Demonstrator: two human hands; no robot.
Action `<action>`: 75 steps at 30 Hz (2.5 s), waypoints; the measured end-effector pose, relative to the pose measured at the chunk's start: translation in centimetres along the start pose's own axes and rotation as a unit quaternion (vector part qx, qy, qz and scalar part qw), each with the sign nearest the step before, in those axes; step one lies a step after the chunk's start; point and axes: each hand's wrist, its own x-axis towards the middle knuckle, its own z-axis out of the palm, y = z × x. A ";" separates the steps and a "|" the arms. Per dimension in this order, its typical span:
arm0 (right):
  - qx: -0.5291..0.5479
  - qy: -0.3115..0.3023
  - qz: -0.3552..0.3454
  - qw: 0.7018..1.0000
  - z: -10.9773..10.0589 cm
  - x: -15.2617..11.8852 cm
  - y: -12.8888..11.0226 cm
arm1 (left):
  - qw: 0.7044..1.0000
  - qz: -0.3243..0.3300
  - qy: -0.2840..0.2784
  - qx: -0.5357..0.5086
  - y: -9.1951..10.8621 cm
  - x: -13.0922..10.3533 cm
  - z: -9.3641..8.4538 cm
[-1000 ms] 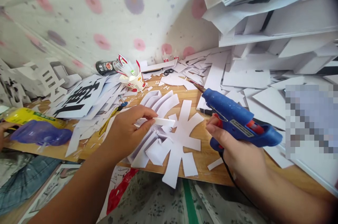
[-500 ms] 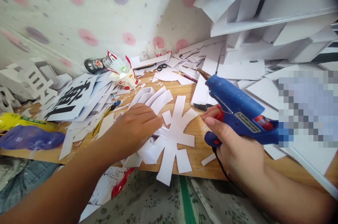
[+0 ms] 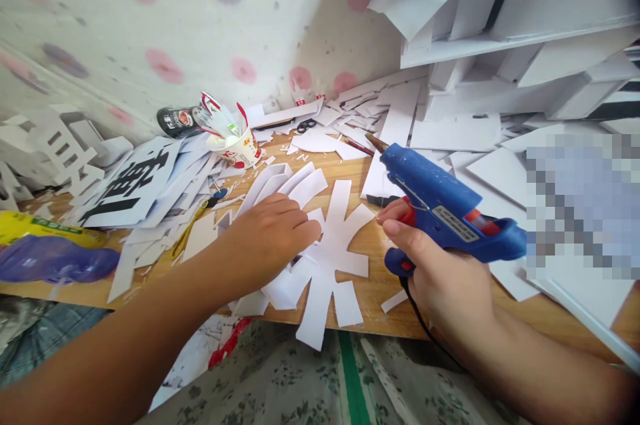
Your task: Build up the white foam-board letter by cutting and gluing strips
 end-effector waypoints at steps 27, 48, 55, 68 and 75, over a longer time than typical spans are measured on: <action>0.001 -0.027 -0.001 1.000 -0.1 0.2 -0.4 | 0.993 -0.078 -0.011 -0.093 -0.9 -1.0 1.3; -0.056 -0.045 -0.028 0.997 -0.5 0.3 -0.7 | 0.992 -0.061 0.006 -0.107 -0.6 -0.8 2.3; -0.120 -0.056 -0.014 0.991 -1.1 0.2 -0.5 | 0.993 -0.056 -0.023 -0.100 -0.2 -0.5 1.6; -0.002 -0.045 0.044 0.998 -0.2 0.6 -0.5 | 0.986 -0.089 -0.068 -0.125 -0.3 -0.6 1.8; 0.001 -0.040 0.064 0.997 0.0 0.7 -0.3 | 0.980 -0.112 -0.116 -0.117 -0.3 -0.1 1.8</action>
